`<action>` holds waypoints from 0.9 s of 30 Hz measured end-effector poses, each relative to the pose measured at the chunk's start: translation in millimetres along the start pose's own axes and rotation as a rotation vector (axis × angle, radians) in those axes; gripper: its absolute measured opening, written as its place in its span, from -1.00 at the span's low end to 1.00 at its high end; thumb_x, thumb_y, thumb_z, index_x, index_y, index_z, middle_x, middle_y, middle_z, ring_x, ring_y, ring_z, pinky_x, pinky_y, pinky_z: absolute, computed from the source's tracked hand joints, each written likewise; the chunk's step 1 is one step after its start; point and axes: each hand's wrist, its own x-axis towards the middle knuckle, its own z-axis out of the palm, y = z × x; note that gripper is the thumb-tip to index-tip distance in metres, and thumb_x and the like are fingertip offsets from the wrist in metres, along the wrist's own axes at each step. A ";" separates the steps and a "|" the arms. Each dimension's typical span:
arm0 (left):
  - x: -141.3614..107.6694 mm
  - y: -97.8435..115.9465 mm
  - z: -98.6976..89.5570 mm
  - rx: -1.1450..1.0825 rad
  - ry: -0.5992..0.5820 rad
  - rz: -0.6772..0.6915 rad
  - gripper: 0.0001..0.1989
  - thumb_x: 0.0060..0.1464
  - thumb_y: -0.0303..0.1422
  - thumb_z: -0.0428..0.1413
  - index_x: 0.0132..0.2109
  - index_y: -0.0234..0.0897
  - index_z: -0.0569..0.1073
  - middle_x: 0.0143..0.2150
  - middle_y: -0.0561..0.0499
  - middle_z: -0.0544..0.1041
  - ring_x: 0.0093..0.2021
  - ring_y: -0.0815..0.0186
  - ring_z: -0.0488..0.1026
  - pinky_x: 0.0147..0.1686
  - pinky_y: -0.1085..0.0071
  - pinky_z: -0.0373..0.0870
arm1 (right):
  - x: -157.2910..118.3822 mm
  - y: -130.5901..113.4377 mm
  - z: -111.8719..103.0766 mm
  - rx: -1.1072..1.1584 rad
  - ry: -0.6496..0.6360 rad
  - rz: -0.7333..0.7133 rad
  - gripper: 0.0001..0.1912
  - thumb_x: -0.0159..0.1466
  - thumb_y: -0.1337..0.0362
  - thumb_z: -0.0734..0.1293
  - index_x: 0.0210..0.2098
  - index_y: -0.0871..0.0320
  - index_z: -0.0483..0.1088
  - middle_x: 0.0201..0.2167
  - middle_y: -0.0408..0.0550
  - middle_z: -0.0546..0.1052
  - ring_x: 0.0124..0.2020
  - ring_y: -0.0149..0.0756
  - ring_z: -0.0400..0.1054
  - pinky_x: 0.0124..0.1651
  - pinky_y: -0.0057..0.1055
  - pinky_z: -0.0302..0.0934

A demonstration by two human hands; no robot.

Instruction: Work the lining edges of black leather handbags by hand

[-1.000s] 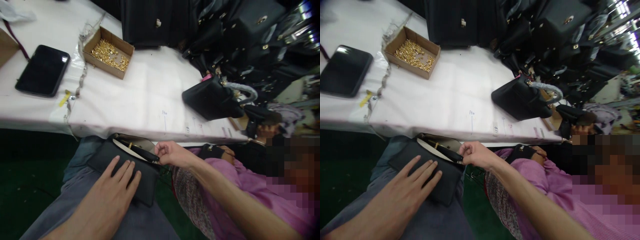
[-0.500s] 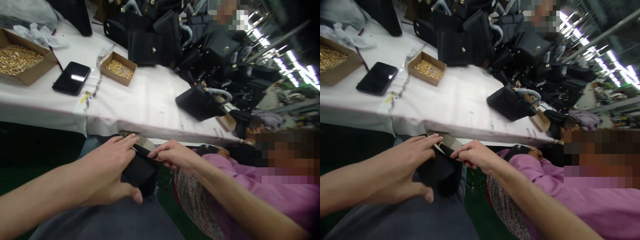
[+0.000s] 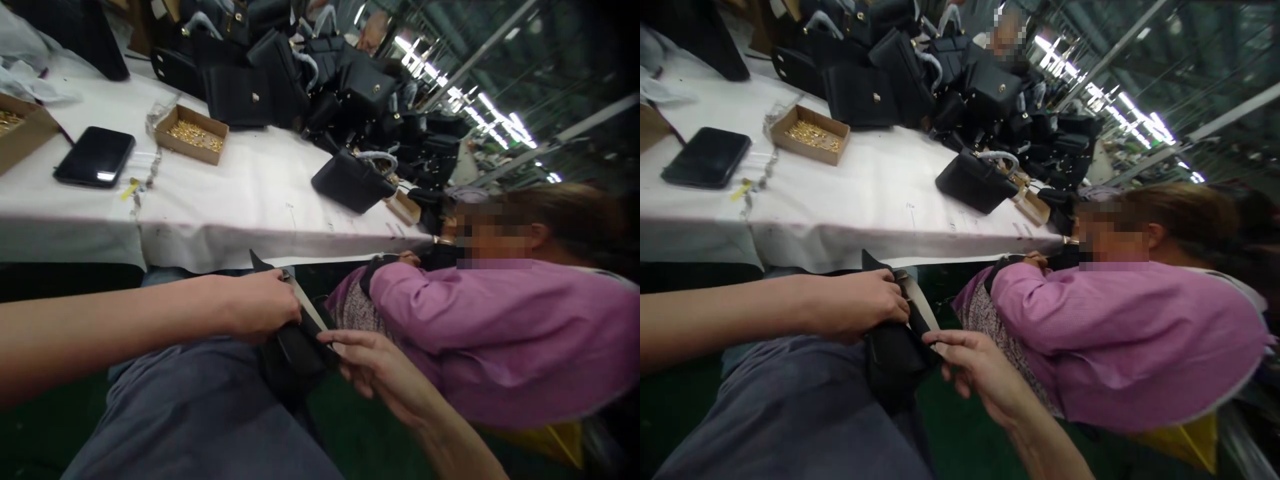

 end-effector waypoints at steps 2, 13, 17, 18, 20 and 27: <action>-8.0 1.9 -6.1 0.031 0.018 0.009 -0.72 0.08 -0.52 0.27 -0.07 -0.12 0.61 -0.07 -0.05 0.74 0.00 0.01 0.62 0.12 0.04 0.18 | 2.2 -15.2 -8.9 -0.090 -0.144 0.019 -0.46 0.30 0.14 0.45 0.21 0.19 0.69 -0.46 -0.10 0.50 -0.59 -0.51 0.11 -0.56 -0.53 -0.15; 2.4 -15.4 -106.4 0.066 -0.056 0.057 -0.71 0.35 -0.49 0.14 -0.08 0.04 0.67 0.12 0.05 0.73 0.30 0.05 0.53 0.52 0.02 0.05 | 32.7 -134.4 9.0 -0.870 -0.709 -0.283 -0.52 0.33 0.46 0.32 0.11 0.04 0.73 -0.30 -0.11 0.70 -0.36 -0.30 0.56 -0.27 -0.45 0.34; -12.0 -36.7 -91.0 0.002 -0.054 0.028 -0.64 0.43 -0.47 0.08 0.07 0.11 0.68 0.36 0.11 0.61 0.63 0.14 0.20 0.72 0.05 -0.28 | 44.1 -116.1 48.6 -1.261 -0.490 -0.781 -0.63 0.34 0.46 0.42 0.03 -0.02 0.72 -0.11 -0.08 0.74 -0.11 -0.20 0.57 -0.11 -0.35 0.28; -20.2 -43.5 -81.0 0.004 -0.061 0.014 -0.61 0.44 -0.49 0.06 0.11 0.10 0.67 0.41 0.12 0.58 0.65 0.17 0.15 0.73 0.05 -0.31 | 50.9 -108.5 57.2 -1.374 -0.434 -0.896 -0.70 0.36 0.43 0.44 0.01 0.02 0.71 -0.13 -0.04 0.73 -0.10 -0.16 0.54 -0.12 -0.30 0.24; -38.5 -56.0 -59.6 0.013 -0.034 -0.006 -0.57 0.45 -0.51 0.04 0.20 0.07 0.65 0.47 0.10 0.52 0.66 0.19 0.13 0.73 0.07 -0.28 | 68.0 -97.5 70.0 -1.565 -0.375 -1.078 -0.81 0.42 0.39 0.43 -0.04 0.09 0.67 -0.18 0.02 0.67 -0.12 -0.11 0.47 -0.14 -0.21 0.18; -67.0 -72.4 -38.1 0.049 0.136 -0.101 -0.60 0.52 -0.41 -0.02 0.29 -0.06 0.59 0.57 -0.04 0.40 0.66 0.07 0.14 0.70 0.02 -0.17 | 125.3 -109.2 68.8 -1.610 -0.557 -1.461 -0.82 0.52 0.27 0.40 -0.23 0.09 0.61 -0.10 -0.03 0.63 -0.07 -0.10 0.37 -0.02 -0.13 0.14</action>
